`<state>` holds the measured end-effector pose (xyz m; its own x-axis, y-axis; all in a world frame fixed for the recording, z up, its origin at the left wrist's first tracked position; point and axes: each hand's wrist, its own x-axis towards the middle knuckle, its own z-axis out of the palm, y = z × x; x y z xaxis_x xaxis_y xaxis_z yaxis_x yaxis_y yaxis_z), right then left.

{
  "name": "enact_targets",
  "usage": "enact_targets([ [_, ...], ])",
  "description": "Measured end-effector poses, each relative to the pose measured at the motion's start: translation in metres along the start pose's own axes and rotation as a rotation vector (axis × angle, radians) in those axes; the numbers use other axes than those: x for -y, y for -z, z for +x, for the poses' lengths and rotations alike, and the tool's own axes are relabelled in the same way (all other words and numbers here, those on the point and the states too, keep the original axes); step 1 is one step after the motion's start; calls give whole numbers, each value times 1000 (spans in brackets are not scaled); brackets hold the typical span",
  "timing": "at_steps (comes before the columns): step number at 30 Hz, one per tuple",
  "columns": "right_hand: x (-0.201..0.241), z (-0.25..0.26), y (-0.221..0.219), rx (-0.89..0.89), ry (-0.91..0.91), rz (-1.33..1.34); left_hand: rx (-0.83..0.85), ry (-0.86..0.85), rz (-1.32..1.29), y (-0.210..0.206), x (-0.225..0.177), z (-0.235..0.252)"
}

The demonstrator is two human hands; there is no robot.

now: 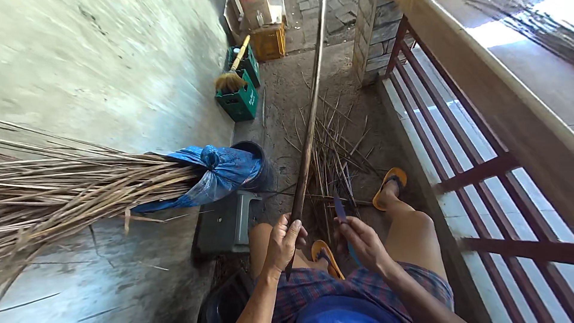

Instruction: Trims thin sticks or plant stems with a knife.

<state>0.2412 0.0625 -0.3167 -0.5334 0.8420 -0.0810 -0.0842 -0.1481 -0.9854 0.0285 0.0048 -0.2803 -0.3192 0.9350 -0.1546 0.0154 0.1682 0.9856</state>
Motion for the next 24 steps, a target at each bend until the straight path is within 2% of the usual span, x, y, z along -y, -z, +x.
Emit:
enact_targets([
  [3, -7, -11, -2, 78, 27, -187, 7, 31, -33, -3, -4, 0],
  [5, -11, -14, -6, 54, 108, -325, -10, 14, -16, -6, -3, 0],
  [8, -15, -18, -13, -30, 186, -366, -12, -112, 53, -6, 9, 1],
  [11, -21, -21, -17, -82, 189, -311, -10, -230, 109, -2, 17, -1],
  [14, -22, -23, -16, -60, 101, -211, 40, -217, 60, 7, 18, -5],
  [18, -7, -27, -15, 108, -43, -36, 47, -200, 31, 14, 23, -11],
  [24, 6, -28, -17, 258, -88, 107, 82, -136, -17, 14, 27, -16],
])
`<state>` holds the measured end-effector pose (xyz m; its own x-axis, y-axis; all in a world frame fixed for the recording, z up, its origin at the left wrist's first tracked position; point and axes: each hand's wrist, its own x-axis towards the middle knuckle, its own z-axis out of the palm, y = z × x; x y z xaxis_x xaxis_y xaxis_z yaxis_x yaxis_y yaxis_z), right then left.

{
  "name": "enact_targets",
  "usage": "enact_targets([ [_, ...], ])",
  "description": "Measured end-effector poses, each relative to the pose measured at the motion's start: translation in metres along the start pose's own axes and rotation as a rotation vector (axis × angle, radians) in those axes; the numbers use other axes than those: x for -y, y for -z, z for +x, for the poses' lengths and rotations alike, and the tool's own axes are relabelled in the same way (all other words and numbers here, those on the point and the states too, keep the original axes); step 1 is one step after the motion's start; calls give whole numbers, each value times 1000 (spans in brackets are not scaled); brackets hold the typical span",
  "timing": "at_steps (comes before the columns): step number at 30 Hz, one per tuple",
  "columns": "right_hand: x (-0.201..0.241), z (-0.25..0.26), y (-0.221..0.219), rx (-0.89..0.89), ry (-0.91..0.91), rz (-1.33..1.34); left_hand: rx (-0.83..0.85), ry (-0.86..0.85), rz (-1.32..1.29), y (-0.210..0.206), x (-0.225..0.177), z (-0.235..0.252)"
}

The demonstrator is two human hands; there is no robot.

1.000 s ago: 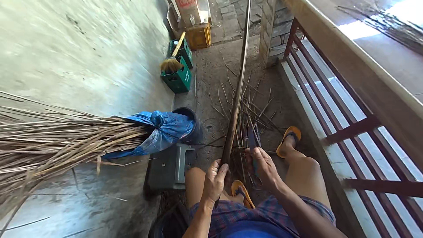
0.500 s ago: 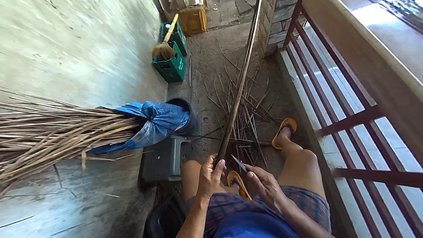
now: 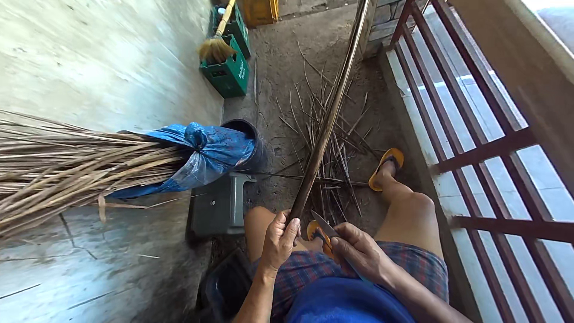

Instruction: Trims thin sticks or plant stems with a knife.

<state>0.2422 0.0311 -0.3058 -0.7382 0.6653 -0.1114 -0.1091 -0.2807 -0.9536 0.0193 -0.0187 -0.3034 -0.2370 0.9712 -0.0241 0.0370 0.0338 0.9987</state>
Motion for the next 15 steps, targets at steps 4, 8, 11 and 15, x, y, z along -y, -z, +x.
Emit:
enact_targets([
  [4, 2, 2, 0, 37, -72, 37, 67, 19, -44, 0, 0, 0],
  [8, 6, 2, -1, 77, -121, 30, 100, 29, -49, 0, 0, -2],
  [11, 7, 3, -1, 90, -161, 24, 101, 24, -52, 2, 1, -4],
  [15, 8, 2, -3, 102, -190, 12, 97, 28, -44, 4, 3, -6],
])
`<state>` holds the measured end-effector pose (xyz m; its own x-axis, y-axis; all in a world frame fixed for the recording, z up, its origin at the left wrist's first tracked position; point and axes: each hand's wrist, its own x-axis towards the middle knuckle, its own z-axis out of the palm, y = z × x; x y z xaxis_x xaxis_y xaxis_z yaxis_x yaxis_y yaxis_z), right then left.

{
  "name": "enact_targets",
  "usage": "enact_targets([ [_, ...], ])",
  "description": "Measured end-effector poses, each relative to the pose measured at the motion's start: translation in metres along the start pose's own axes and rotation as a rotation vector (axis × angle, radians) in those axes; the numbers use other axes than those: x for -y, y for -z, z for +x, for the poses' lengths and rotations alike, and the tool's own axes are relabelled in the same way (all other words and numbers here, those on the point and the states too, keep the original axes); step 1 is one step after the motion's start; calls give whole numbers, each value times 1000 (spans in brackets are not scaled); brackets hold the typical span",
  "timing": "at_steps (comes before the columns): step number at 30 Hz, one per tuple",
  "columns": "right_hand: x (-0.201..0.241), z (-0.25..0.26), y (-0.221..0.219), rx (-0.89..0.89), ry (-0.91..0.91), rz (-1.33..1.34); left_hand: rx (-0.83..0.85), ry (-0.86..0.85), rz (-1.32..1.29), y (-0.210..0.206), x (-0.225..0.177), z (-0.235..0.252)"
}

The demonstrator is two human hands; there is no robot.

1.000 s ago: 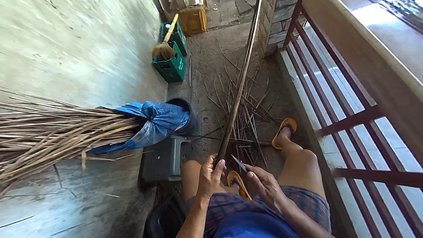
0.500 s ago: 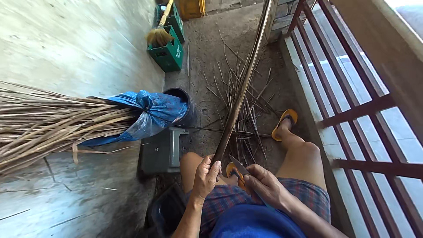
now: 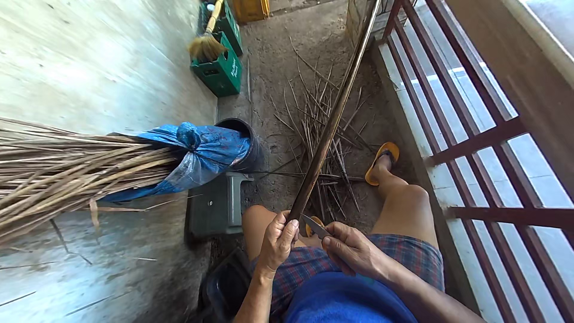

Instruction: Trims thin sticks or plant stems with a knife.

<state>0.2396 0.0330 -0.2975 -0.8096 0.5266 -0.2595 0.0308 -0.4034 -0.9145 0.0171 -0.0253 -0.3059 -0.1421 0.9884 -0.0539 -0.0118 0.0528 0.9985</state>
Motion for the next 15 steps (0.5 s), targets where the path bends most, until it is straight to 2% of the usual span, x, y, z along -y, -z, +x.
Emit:
enact_targets([
  [11, -3, -2, -1, -10, -18, -17, 0, 8, 12, 1, 2, -2],
  [15, -2, -1, -3, -19, -55, 18, -21, -16, 142, 2, 4, -3],
])
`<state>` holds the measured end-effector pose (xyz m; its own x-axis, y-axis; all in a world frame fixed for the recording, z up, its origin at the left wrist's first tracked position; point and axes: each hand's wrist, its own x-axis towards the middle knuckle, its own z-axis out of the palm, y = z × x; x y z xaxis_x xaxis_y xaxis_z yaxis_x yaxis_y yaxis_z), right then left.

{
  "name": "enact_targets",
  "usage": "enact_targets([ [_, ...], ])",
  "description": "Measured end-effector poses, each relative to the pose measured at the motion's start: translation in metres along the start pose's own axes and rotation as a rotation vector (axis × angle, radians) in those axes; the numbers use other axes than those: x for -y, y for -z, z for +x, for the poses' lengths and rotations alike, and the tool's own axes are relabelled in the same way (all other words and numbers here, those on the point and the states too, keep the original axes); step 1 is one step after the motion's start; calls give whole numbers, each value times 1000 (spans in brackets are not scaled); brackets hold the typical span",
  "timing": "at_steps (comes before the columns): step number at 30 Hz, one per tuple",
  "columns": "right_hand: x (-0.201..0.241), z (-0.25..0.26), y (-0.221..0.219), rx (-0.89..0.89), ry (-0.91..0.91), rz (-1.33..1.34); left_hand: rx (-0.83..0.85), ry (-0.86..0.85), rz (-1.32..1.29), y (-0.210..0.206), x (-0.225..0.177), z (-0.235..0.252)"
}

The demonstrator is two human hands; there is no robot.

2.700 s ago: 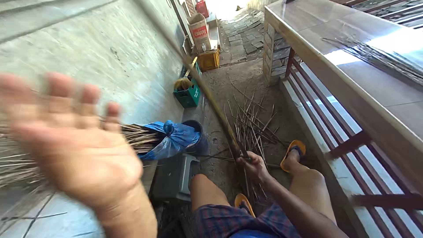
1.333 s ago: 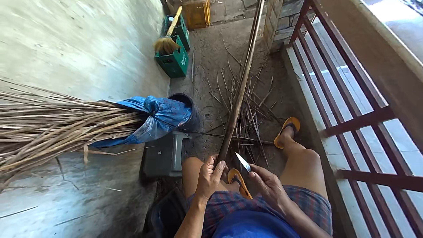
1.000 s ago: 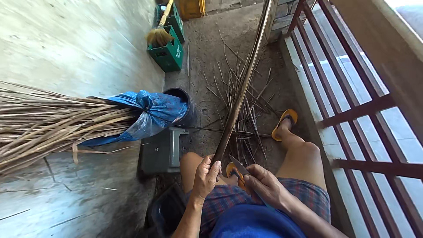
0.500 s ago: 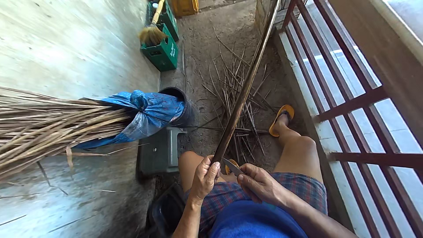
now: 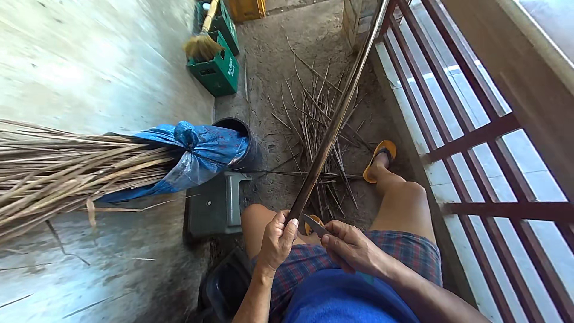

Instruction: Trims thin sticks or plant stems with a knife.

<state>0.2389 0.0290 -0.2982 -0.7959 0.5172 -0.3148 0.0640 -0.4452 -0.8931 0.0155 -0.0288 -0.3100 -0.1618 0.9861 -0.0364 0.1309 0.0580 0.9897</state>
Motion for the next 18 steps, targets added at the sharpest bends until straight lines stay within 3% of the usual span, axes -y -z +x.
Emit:
enact_targets([
  [8, 6, 14, -7, -49, -35, -5, -89, -116, 468, -3, -3, -7],
  [13, 10, 31, -6, -42, -26, 40, -71, -167, 487, -10, 0, -23],
  [18, 19, 39, -5, 17, 20, 38, -80, -219, 547, 15, -3, -42],
])
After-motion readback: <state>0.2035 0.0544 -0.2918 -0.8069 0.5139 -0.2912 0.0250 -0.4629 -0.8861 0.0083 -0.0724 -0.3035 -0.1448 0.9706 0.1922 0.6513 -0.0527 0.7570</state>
